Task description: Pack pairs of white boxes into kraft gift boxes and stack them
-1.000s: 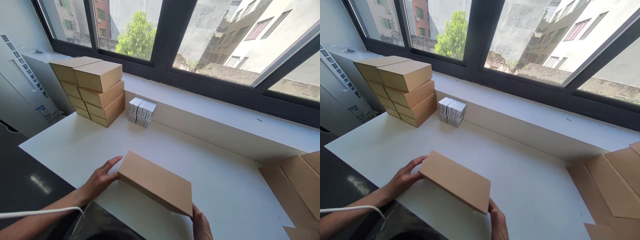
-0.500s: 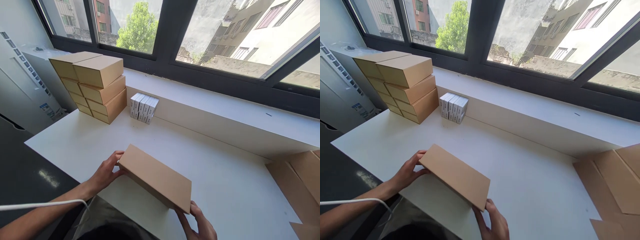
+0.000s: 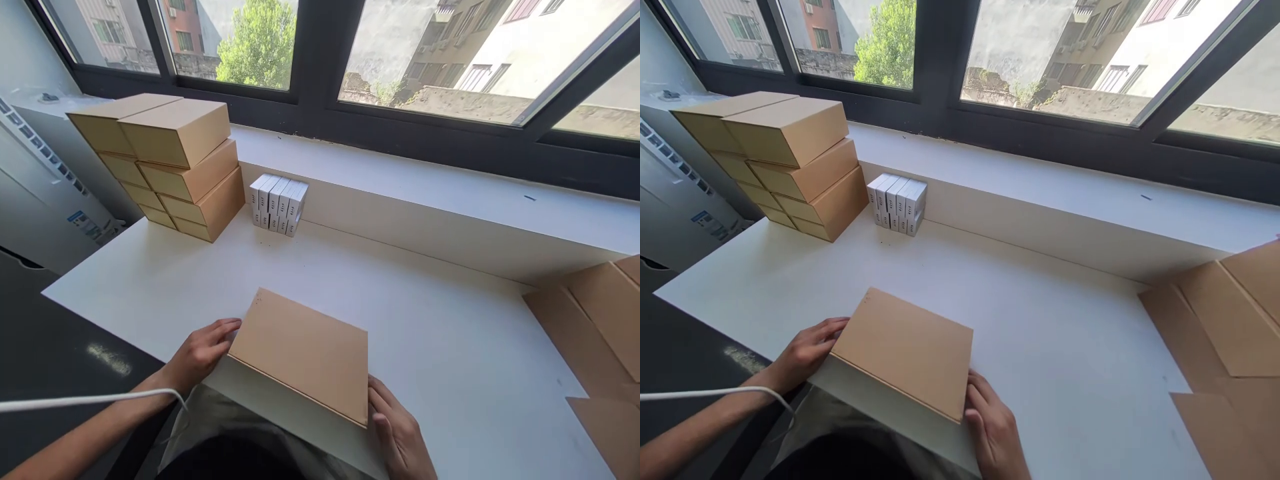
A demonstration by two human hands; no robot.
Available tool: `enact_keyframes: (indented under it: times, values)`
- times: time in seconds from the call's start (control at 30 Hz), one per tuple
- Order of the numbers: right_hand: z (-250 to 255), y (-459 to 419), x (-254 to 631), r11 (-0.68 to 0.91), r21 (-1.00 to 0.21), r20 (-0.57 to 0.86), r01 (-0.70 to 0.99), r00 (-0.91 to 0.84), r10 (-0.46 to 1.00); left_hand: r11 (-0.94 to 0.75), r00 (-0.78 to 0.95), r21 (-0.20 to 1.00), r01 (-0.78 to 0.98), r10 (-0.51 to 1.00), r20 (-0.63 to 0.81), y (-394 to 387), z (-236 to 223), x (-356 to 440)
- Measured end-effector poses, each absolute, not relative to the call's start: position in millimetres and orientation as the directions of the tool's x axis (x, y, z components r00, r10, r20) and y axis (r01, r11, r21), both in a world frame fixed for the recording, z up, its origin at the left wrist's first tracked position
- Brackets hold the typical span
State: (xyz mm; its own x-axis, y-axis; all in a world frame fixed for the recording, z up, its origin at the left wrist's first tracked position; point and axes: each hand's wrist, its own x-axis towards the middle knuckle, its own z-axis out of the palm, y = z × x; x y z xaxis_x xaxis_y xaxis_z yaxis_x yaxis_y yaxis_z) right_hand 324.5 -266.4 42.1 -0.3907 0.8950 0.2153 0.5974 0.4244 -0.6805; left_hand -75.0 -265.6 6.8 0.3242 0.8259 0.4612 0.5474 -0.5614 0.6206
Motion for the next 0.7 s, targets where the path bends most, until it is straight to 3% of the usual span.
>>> enact_keyframes:
  times: [0.07,0.13,0.23,0.4,0.5,0.6,0.7]
  values:
    - [50,-267,317,0.234,-0.758,0.072,0.609,-0.279,0.958,-0.417,0.223,0.718,0.557,0.908,0.354,-265,16,-69]
    - [60,-264,307,0.063,-0.812,-0.046,0.58,-0.171,0.984,-0.179,0.123,0.836,0.519,0.983,0.134,-263,29,-61]
    - [71,-257,293,-0.114,-0.862,-0.17,0.493,-0.069,0.983,0.061,0.116,0.905,0.422,0.986,-0.12,-256,50,-50]
    - [81,-252,283,-0.362,-0.903,-0.393,0.231,-0.1,0.914,0.192,0.23,0.953,0.235,0.941,-0.246,-246,74,-44]
    - [87,-254,284,-0.349,-0.919,-0.371,0.184,-0.1,0.923,0.231,0.274,0.966,0.115,0.927,-0.255,-247,83,-45]
    - [87,-253,287,-0.275,-0.942,-0.3,0.193,-0.112,0.947,0.228,0.262,0.968,0.102,0.933,-0.247,-251,85,-45]
    - [76,-251,293,-0.125,-0.938,-0.153,0.322,-0.064,0.986,0.071,0.195,0.983,0.167,0.975,-0.103,-252,77,-46]
